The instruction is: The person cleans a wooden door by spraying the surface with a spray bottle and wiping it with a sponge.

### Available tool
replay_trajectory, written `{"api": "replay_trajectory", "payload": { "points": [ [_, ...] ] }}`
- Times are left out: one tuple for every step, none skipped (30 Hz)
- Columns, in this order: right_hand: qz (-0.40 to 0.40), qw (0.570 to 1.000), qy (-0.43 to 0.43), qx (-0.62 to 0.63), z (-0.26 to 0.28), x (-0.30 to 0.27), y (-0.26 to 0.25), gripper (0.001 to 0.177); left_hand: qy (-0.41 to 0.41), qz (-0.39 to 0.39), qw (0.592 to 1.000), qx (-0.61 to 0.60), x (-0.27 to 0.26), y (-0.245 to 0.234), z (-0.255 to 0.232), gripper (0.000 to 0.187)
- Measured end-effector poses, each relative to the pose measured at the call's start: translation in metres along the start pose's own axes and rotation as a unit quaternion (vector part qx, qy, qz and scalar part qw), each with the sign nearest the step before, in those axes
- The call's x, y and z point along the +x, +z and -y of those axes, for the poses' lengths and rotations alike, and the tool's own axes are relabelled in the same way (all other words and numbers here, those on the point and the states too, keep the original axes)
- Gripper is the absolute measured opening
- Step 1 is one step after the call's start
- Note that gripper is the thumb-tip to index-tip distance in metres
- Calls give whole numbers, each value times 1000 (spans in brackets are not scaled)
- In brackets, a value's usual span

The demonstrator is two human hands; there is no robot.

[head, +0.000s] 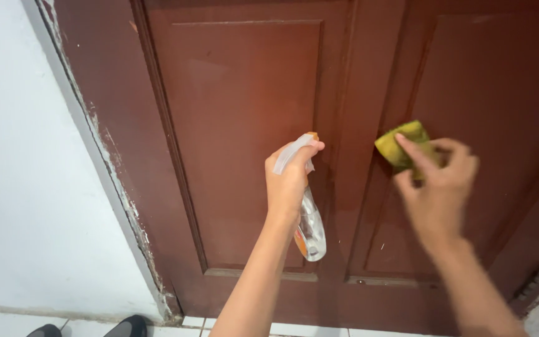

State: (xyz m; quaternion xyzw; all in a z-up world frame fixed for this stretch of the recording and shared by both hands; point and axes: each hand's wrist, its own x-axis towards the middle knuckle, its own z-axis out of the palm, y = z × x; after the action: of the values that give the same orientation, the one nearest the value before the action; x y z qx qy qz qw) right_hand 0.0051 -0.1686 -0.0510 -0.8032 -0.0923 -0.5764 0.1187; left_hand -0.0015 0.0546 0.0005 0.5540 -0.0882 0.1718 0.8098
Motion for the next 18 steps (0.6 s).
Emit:
{"api": "replay_trajectory", "payload": {
  "points": [
    [2,1000,0,1,-10,-2,-1,63,2,1,1000,-2,0,0,-1,25],
    [4,1000,1,0,-21,-5,-2,63,2,3,1000,-3,0,1,-1,26],
    [-11,1000,19,-6,-30,-9,0,62,3,5,1000,-5,0,1,-2,26],
    [-28,999,36,-15,-37,-14,5,61,1,10,1000,-2,-1,2,-2,27],
    [-45,997,53,-23,-44,-19,9,61,-1,15,1000,1,-3,2,-3,27],
    [-62,995,70,-21,-53,-24,12,62,-3,21,1000,2,-3,3,-3,28],
    [-78,993,86,-19,-59,-29,13,63,1,26,1000,1,-3,5,-3,28],
    [-94,990,101,-17,-64,-32,13,65,3,29,1000,-2,-3,7,-2,28],
    [-83,991,106,-25,-66,-34,13,65,6,33,999,-5,-2,9,-1,28],
    [-74,991,111,-33,-65,-35,13,66,14,44,999,-15,-3,11,1,29],
    [-65,990,116,-41,-62,-34,11,67,21,55,998,-25,-3,14,3,29],
    [-49,992,108,-33,-55,-33,10,70,29,67,997,-33,-2,17,5,29],
    [-33,994,100,-25,-46,-30,8,73,25,71,997,-33,-2,19,6,29],
    [-17,996,92,-16,-38,-27,6,76,21,75,996,-31,-3,22,8,30],
    [-12,997,79,-2,-31,-22,4,74,18,78,996,-30,-3,25,9,30],
    [-7,998,66,13,-27,-16,2,73,11,79,996,-29,-4,27,11,29],
    [-1,998,52,28,-26,-10,0,72,4,80,996,-27,-5,29,12,29],
    [2,998,61,25,-31,-2,-4,73,-3,79,997,-25,-5,31,14,29]
  ]
}}
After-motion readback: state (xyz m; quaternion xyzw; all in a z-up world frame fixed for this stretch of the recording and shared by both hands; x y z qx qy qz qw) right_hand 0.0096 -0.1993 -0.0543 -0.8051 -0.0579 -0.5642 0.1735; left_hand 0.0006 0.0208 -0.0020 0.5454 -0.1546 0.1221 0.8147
